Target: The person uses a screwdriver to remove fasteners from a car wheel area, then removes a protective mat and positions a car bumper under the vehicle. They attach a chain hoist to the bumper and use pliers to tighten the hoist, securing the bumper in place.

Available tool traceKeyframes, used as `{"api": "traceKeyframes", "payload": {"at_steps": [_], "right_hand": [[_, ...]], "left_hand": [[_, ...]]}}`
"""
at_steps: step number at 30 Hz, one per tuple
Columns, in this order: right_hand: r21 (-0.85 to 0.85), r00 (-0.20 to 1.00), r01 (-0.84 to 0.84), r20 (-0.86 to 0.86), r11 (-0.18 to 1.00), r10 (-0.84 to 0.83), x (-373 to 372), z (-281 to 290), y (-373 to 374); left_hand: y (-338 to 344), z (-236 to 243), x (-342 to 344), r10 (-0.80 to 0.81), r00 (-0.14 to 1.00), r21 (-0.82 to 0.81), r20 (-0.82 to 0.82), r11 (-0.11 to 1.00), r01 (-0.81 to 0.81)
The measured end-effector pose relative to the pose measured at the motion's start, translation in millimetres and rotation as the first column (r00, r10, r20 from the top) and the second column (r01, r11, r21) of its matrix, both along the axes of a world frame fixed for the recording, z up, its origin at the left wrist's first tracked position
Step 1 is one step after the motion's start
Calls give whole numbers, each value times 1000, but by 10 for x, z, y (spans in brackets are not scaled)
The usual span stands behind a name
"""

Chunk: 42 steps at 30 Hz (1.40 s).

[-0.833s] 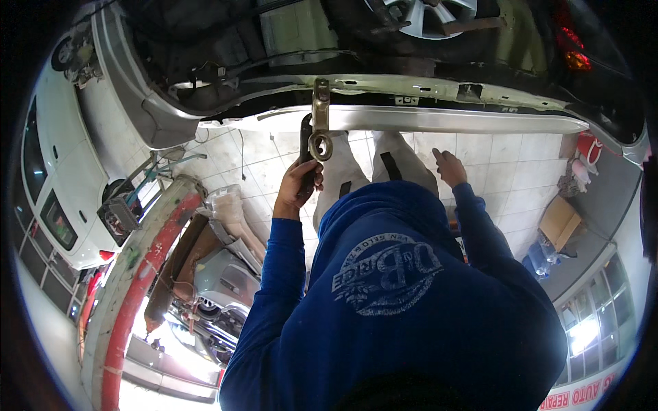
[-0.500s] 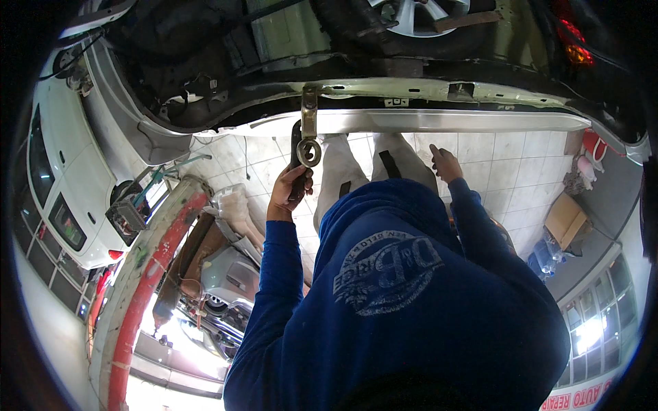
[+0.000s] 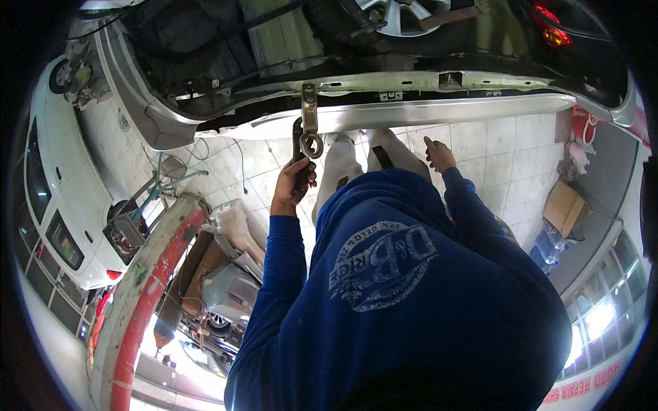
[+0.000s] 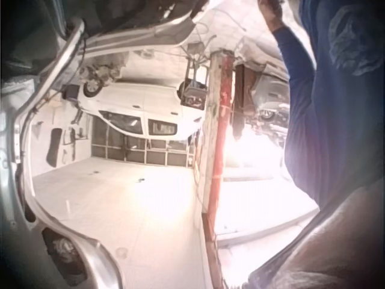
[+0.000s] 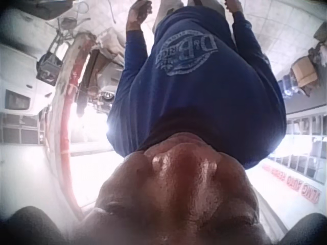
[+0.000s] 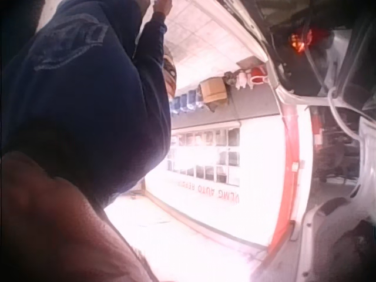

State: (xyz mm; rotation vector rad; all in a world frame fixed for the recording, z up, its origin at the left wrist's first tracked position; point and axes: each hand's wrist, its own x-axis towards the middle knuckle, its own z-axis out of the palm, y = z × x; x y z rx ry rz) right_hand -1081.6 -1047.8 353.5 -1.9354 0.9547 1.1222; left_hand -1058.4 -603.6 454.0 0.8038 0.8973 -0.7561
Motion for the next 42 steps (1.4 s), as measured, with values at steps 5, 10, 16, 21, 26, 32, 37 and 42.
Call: {"api": "traceKeyframes", "payload": {"at_steps": [5, 10, 16, 21, 26, 32, 37, 42], "right_hand": [[51, 968, 223, -126, 973, -216, -618, -266, 67], [-18, 968, 240, -69, 971, -240, -896, -3, 455], [-70, 922, 375, -77, 924, -380, -1398, 302, 654], [-108, 902, 406, -116, 908, -417, -1764, 292, 704], [-121, 884, 430, -147, 895, -445, -1937, 191, 668], [-123, 939, 328, -67, 937, -338, -1664, 199, 692], [-417, 877, -200, 328, 887, 352, -1027, 251, 871], [-473, 532, -437, 550, 765, 644, 172, 664, 1647]], "left_hand": [[56, -153, -18, -14, 999, -28, -29, 1000, 13], [56, -170, -100, 1, 1000, -12, -13, 1000, -1], [62, -236, -79, -16, 999, -85, 33, 996, 18], [135, -230, -75, -25, 999, -160, 40, 987, 31], [140, -331, -55, 13, 999, -183, 40, 983, -6], [187, -325, -51, 62, 998, -179, -4, 982, -62], [157, -277, -33, 31, 999, -170, -5, 985, -32], [201, -360, -83, 63, 997, -153, -44, 986, -69]]}}
